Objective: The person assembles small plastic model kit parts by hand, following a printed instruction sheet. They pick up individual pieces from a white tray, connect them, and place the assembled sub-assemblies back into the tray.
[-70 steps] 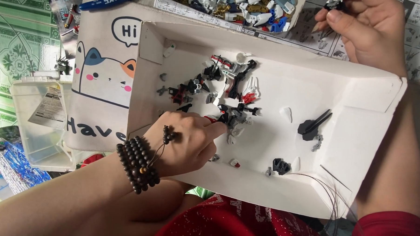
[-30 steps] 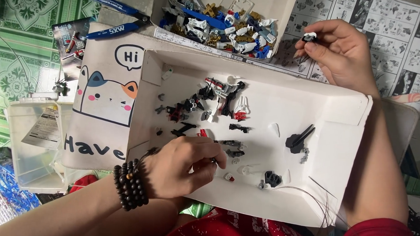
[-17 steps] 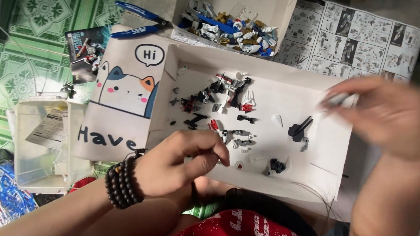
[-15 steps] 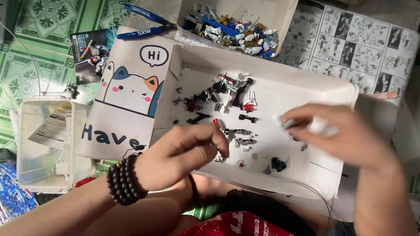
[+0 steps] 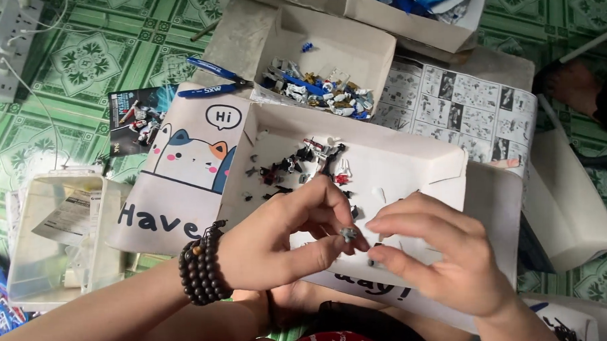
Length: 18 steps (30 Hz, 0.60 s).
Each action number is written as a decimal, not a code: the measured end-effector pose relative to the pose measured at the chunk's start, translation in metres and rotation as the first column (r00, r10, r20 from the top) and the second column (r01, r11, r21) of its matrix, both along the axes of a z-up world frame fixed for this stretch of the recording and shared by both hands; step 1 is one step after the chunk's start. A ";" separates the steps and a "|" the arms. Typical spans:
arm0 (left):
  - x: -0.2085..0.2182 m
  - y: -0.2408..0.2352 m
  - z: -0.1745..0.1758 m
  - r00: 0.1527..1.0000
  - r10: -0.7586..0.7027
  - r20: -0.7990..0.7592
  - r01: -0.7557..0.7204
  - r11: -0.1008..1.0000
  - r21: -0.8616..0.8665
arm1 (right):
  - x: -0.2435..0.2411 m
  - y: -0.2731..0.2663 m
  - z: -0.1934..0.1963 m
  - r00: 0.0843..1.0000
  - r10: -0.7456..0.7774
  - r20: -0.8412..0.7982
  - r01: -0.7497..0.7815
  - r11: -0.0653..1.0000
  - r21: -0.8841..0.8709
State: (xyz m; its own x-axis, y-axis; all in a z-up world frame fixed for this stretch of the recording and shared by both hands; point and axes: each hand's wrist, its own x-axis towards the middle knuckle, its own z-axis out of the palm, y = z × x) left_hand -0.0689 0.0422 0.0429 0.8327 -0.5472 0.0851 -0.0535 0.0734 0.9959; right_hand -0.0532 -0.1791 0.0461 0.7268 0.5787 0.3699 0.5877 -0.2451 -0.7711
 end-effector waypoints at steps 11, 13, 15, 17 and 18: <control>-0.002 -0.014 0.017 0.996 0.037 0.079 -0.035 0.999 -0.024 | -0.018 0.000 -0.025 0.974 -0.204 0.099 0.183 0.965 0.188; -0.002 -0.015 0.017 0.996 0.025 0.086 -0.021 0.999 -0.042 | -0.019 -0.002 -0.029 0.977 -0.207 0.047 0.192 0.955 0.227; -0.003 -0.017 0.017 0.992 0.037 0.122 -0.032 0.999 -0.044 | -0.021 -0.003 -0.031 0.976 -0.216 0.014 0.206 0.949 0.239; -0.003 -0.018 0.018 0.992 0.031 0.121 -0.026 0.999 -0.039 | -0.020 -0.004 -0.033 0.975 -0.217 0.048 0.198 0.949 0.246; -0.004 -0.019 0.019 0.993 0.025 0.115 -0.021 0.999 -0.033 | -0.020 -0.004 -0.035 0.973 -0.218 0.079 0.192 0.948 0.253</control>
